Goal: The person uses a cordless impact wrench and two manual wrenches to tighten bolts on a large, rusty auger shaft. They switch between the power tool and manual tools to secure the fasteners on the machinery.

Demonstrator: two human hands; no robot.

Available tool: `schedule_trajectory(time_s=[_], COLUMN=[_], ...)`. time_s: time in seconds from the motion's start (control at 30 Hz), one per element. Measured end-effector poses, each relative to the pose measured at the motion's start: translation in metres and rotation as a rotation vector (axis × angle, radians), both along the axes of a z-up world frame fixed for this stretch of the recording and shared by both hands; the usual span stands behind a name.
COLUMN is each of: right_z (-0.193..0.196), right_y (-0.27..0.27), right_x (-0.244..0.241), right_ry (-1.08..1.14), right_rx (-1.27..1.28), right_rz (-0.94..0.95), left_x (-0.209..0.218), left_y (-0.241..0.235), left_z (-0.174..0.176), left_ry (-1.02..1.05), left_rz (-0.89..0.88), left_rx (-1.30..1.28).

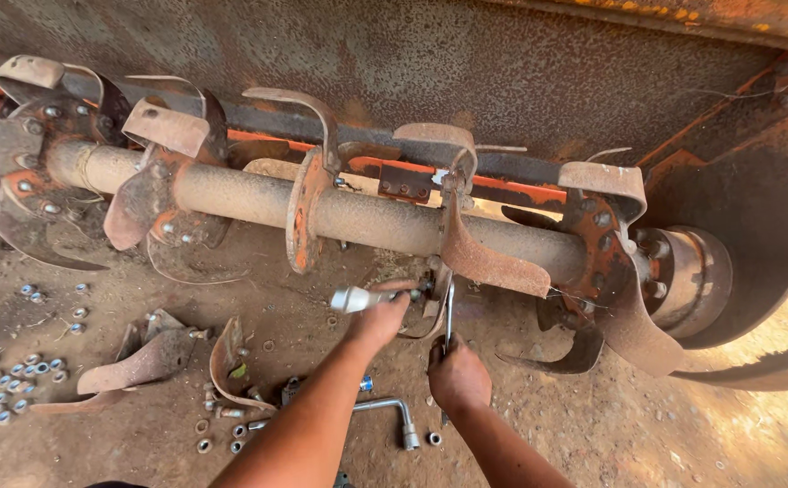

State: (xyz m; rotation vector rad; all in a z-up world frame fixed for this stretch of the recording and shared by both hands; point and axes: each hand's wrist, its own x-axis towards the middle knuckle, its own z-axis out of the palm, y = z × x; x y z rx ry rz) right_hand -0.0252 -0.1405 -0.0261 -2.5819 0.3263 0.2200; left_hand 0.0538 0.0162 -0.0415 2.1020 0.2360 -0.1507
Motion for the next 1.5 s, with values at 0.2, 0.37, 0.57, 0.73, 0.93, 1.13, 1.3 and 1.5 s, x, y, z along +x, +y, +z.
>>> schedule_trajectory(time_s=[0.2,0.37,0.57,0.73,0.93,1.13,1.3,1.5], right_z=[0.011,0.018,0.017,0.012,0.006,0.004,0.0,-0.002], right_y=[0.002,0.002,0.004,-0.001,0.001,0.001,-0.004,0.0], right_x=[-0.003,-0.003,-0.004,0.0,0.001,-0.001,0.0,0.008], right_ry=[0.053,0.116,0.085,0.056,0.018,-0.016,0.014,0.015], right_rx=[-0.003,-0.025,0.016,-0.01,0.022,0.038,-0.01,-0.008], right_rz=[-0.006,-0.017,-0.009,-0.01,-0.002,-0.009,-0.005,0.019], left_x=[-0.027,-0.038,-0.068,-0.073,-0.07,-0.036,0.031,0.086], left_y=[-0.005,-0.011,-0.011,-0.017,-0.011,-0.005,-0.013,-0.009], left_z=[-0.028,0.005,0.038,0.051,0.054,0.052,0.095,0.096], left_ry=[-0.768,-0.31,-0.404,-1.126,-0.635,-0.45,-0.141,0.176], left_rz=[0.018,0.183,0.033,-0.048,0.003,-0.001,-0.01,-0.093], left_rx=[-0.187,-0.225,-0.102,0.034,-0.012,0.159,0.333,0.298])
